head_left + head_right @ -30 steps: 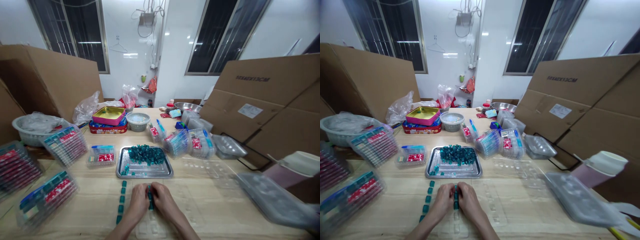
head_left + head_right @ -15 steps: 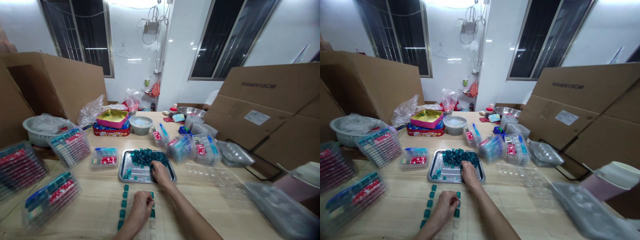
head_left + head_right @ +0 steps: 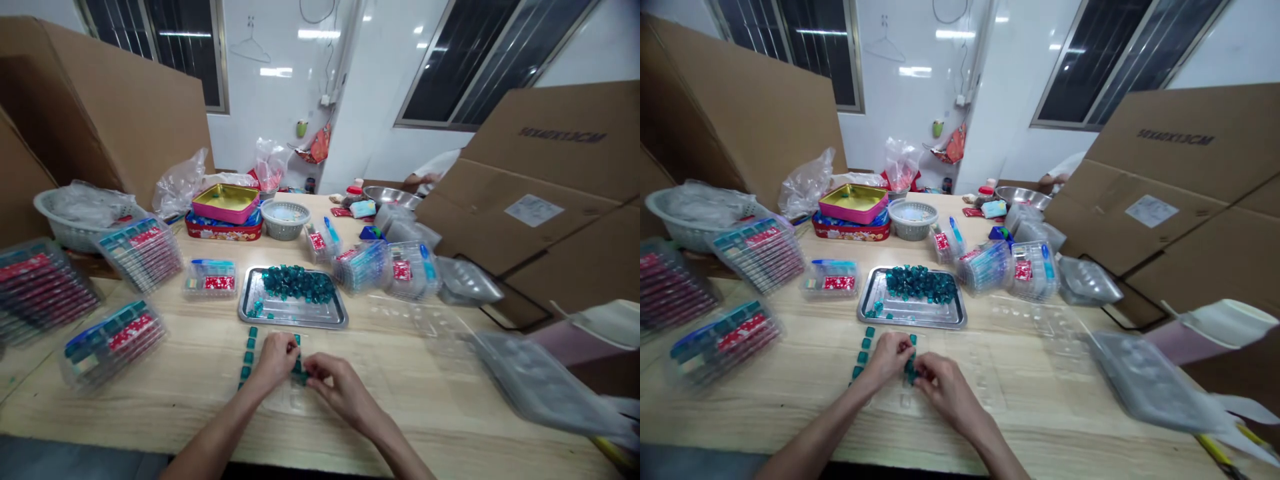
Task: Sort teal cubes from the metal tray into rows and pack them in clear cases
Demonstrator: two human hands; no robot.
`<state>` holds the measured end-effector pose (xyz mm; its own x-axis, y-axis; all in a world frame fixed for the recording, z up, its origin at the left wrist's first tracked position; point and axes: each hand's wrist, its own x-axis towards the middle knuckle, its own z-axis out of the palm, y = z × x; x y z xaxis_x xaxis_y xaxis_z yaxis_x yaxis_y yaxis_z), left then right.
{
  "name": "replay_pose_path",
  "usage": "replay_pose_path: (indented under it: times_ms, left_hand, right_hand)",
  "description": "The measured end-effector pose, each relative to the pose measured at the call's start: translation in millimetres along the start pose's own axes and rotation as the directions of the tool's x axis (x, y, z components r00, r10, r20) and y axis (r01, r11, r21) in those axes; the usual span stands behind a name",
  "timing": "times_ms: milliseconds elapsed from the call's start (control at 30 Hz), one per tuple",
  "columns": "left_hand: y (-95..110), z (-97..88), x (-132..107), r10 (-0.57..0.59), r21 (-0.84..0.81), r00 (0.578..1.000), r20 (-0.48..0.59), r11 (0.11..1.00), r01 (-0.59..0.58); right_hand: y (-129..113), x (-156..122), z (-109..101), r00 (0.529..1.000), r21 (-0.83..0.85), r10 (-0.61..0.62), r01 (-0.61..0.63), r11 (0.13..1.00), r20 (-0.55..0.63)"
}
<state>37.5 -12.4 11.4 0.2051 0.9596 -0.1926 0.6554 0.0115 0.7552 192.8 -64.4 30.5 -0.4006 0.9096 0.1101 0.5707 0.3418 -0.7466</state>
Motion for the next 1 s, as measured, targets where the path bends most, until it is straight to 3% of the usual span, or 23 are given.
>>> replay_pose_path:
  times_ms: [100,233,333,400,533,633,767,900,1000]
  left_hand:
    - [1.3,-1.5,1.3,-0.016,0.009,1.0,0.008,1.0,0.016]
    - [3.8,-2.5,0.8,-0.026,0.009,1.0,0.016,1.0,0.026]
    - [5.5,-2.0,-0.6,-0.032,0.005,0.999,0.007,0.999,0.032]
    - [5.4,-0.9,-0.5,-0.033,0.0,0.999,-0.001,0.999,0.033]
    - [2.4,3.0,2.4,-0.043,-0.008,0.999,-0.015,0.999,0.043]
    - [0.8,5.0,3.9,-0.05,-0.013,0.999,-0.021,0.999,0.049]
    - [1.3,5.4,3.1,-0.069,-0.021,0.997,-0.016,0.997,0.069]
    - [0.2,6.7,1.7,-0.07,-0.052,0.997,-0.036,0.996,0.068]
    - [-2.1,8.3,3.0,-0.073,-0.08,0.997,-0.037,0.994,0.069]
  right_hand:
    - [-7.1,-13.5,14.1,0.998,-0.128,-0.061,0.062,0.99,0.014]
    - [-3.5,-6.9,26.6,0.977,-0.266,-0.211,0.195,0.944,-0.034]
    - [0.4,-2.9,31.8,0.969,-0.321,-0.246,0.232,0.918,-0.002]
    - [2.6,-3.2,32.7,0.97,-0.304,-0.242,0.236,0.923,0.017]
    - [12.2,1.5,20.7,0.979,-0.114,-0.199,0.204,0.972,0.054]
    - [29.9,24.2,-0.8,0.99,-0.076,-0.09,0.082,0.994,-0.111]
    - [60.9,78.5,-25.9,0.946,-0.21,-0.01,-0.062,0.976,-0.325]
    - [77.0,123.9,-32.7,0.939,-0.271,-0.016,-0.083,0.959,-0.344]
    - [78.4,133.6,-32.7,0.937,-0.203,-0.006,-0.069,0.977,-0.349]
